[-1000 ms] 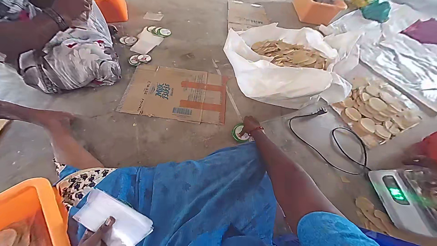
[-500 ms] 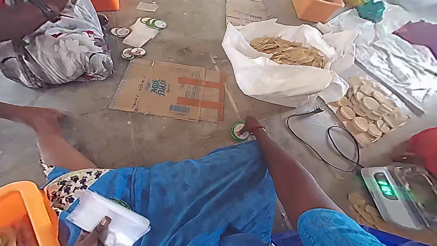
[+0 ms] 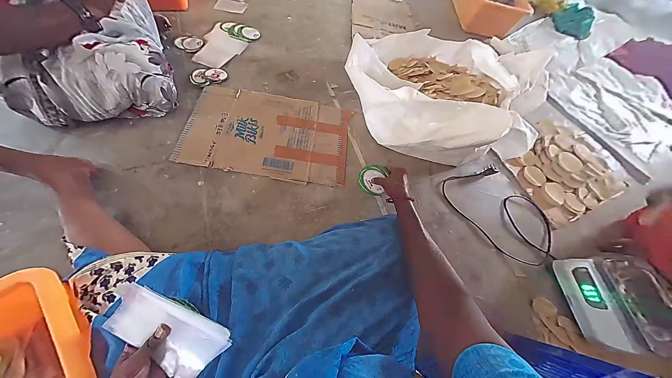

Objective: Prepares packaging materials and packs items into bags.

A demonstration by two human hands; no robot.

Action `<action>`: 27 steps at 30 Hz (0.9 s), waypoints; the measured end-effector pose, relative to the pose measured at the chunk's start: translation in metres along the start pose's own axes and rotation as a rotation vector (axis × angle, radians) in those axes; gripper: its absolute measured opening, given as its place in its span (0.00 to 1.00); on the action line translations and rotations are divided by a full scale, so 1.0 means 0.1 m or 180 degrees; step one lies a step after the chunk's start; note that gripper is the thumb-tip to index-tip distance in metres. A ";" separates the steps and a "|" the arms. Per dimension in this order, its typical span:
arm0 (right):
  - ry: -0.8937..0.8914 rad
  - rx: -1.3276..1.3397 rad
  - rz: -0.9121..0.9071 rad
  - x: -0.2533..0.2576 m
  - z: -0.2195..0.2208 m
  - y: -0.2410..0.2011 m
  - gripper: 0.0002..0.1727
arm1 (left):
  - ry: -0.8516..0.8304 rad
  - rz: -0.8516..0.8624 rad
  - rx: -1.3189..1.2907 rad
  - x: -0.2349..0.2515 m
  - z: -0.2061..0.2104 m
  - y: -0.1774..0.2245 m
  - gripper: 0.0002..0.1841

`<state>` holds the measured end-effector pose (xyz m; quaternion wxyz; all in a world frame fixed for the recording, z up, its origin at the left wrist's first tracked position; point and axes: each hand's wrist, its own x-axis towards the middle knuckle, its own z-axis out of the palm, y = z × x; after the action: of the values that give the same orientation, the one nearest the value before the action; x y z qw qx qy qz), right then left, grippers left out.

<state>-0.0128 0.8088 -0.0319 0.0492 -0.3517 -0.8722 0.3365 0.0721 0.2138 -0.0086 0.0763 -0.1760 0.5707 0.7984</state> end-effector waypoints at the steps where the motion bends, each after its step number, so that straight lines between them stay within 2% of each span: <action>1: 0.0034 -0.0199 -0.0026 -0.04 0.02 -0.04 0.24 | 0.0031 0.0006 0.0007 0.00 0.00 0.00 0.15; 6: -0.0621 -0.1635 -0.0279 -0.09 0.19 -0.12 0.20 | -0.0067 -0.0004 -0.0008 0.02 0.02 -0.01 0.13; 10: -0.0531 -0.1568 -0.0463 -0.22 0.33 -0.19 0.22 | 0.0439 -0.0136 0.0146 -0.10 0.24 0.09 0.11; 13: -0.0588 -0.1135 -0.0366 -0.25 0.32 -0.27 0.25 | 0.0734 -0.0306 -0.0113 -0.07 0.36 0.18 0.13; 15: -0.0522 -0.0183 -0.0469 -0.43 0.18 -0.62 0.29 | 0.0765 -0.0379 -0.0240 0.00 0.48 0.23 0.14; 17: -0.0747 0.0740 -0.0817 -1.00 0.07 -1.10 0.27 | 0.0738 -0.0482 -0.0186 -0.03 0.57 0.25 0.14; 20: -0.1863 0.2232 -0.1473 -1.99 0.22 -1.75 0.18 | 0.0583 -0.0328 0.0069 -0.08 0.73 0.30 0.11; 21: -0.2299 0.2397 -0.1525 -2.25 0.31 -1.93 0.17 | 0.0499 -0.0253 0.0110 -0.12 0.79 0.31 0.11; 23: -0.2946 0.2197 -0.1430 -2.61 0.52 -2.17 0.17 | 0.0352 -0.0109 0.0070 -0.22 0.87 0.32 0.09; 24: -0.3095 0.2036 -0.1375 -2.70 0.63 -2.23 0.17 | 0.0292 -0.0052 -0.0032 -0.27 0.88 0.31 0.09; 27: -0.3020 0.1558 -0.1425 -2.76 0.87 -2.26 0.19 | 0.0202 -0.0168 -0.0561 -0.39 0.82 0.34 0.11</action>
<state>0.0344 0.4632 0.0835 -0.1973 0.0524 -0.7488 0.6306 0.0813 0.2824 0.0595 0.0634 -0.2223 0.4955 0.8373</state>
